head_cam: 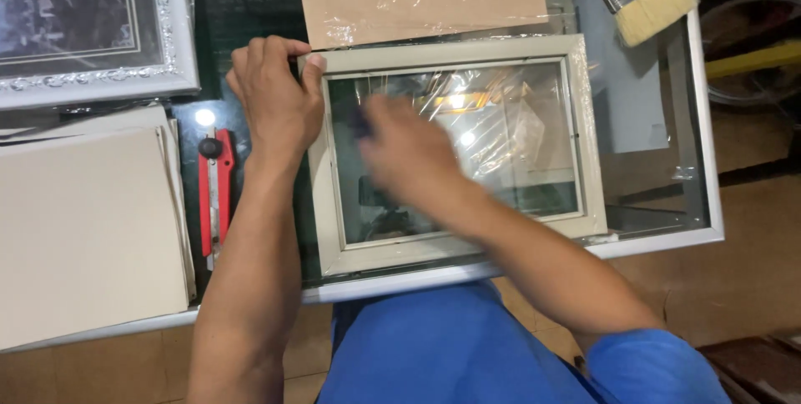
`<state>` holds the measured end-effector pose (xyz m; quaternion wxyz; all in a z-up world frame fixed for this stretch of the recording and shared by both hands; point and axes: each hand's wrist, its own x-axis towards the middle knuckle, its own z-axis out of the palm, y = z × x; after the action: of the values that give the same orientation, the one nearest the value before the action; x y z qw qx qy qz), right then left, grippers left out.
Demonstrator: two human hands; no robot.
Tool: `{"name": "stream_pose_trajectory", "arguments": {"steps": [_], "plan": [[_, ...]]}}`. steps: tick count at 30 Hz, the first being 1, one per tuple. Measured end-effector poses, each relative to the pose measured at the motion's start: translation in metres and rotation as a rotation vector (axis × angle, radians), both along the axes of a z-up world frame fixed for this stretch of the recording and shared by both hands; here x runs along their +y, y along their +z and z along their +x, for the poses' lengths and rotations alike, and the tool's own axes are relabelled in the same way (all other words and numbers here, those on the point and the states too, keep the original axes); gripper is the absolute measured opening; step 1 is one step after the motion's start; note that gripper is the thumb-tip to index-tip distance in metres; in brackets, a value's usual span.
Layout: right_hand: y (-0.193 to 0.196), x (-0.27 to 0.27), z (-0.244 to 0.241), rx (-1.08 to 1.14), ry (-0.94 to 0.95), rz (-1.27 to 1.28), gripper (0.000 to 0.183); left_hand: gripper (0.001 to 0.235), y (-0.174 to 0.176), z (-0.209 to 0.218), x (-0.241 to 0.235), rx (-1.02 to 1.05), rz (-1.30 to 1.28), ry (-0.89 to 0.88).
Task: Cleaning a picture frame glass with a cloth and brush, then placing the backing board.
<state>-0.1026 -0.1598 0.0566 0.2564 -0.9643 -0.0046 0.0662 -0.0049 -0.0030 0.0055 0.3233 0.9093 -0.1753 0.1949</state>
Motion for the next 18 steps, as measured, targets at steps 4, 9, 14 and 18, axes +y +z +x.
{"name": "stream_pose_trajectory", "arguments": {"steps": [4,9,14,18], "plan": [[0.03,-0.113,-0.02,0.08,-0.381,-0.08,0.04,0.011,0.0,-0.001,-0.002,0.009,0.007,0.005],[0.017,-0.158,-0.03,-0.209,-0.411,-0.234,0.029,0.012,-0.001,-0.001,-0.001,-0.019,-0.019,0.03],[0.008,-0.036,-0.002,-0.233,-0.06,-0.057,0.036,0.006,-0.003,-0.001,-0.002,-0.043,-0.042,0.055],[-0.001,0.003,0.049,-0.369,0.155,-0.075,0.026,0.006,-0.006,0.002,-0.001,-0.036,-0.033,0.064]]}}
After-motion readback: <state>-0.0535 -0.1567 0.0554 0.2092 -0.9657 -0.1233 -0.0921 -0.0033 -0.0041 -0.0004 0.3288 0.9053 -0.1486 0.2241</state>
